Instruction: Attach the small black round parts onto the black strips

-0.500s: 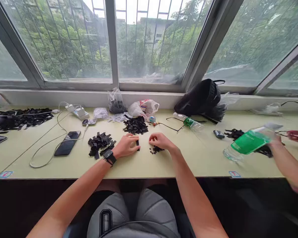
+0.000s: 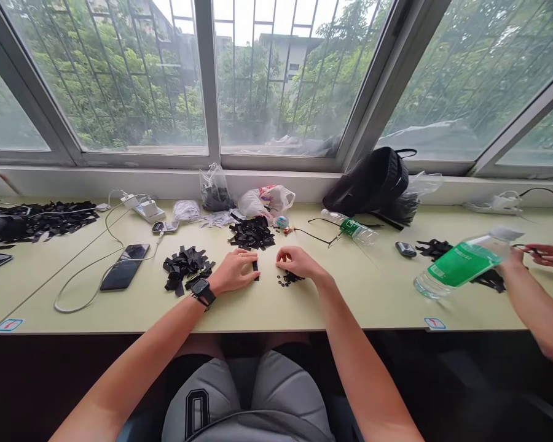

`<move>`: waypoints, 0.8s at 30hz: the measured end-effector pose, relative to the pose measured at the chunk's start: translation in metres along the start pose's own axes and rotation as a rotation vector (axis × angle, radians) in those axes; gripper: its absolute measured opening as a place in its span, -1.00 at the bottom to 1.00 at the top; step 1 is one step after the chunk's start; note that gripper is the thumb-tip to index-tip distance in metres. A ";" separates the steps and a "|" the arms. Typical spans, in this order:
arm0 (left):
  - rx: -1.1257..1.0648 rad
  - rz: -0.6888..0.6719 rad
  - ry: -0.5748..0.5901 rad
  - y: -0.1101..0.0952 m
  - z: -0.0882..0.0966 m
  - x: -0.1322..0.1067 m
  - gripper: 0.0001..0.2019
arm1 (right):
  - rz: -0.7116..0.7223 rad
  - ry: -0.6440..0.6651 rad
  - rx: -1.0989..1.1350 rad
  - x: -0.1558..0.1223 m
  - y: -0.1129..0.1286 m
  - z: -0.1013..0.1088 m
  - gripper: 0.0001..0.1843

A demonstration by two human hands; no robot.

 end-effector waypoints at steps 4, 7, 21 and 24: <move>-0.001 0.008 0.004 0.000 0.000 0.000 -0.59 | 0.027 -0.006 0.007 0.000 0.001 0.000 -0.98; 0.004 0.011 0.012 0.000 0.000 0.000 -0.58 | 0.027 -0.016 0.005 -0.001 0.002 0.000 -0.98; 0.003 0.026 0.012 -0.001 0.001 0.000 -0.59 | 0.102 -0.104 0.024 0.006 -0.002 -0.008 -0.90; 0.009 0.026 0.012 -0.002 0.001 0.000 -0.60 | 0.146 -0.138 0.075 0.007 0.004 -0.011 -0.88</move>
Point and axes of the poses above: each hand's wrist, its own x-axis towards the middle knuckle, its own z-axis out of the back of the hand, y = z × x, the point moved 1 cm from there along x, towards the middle knuckle
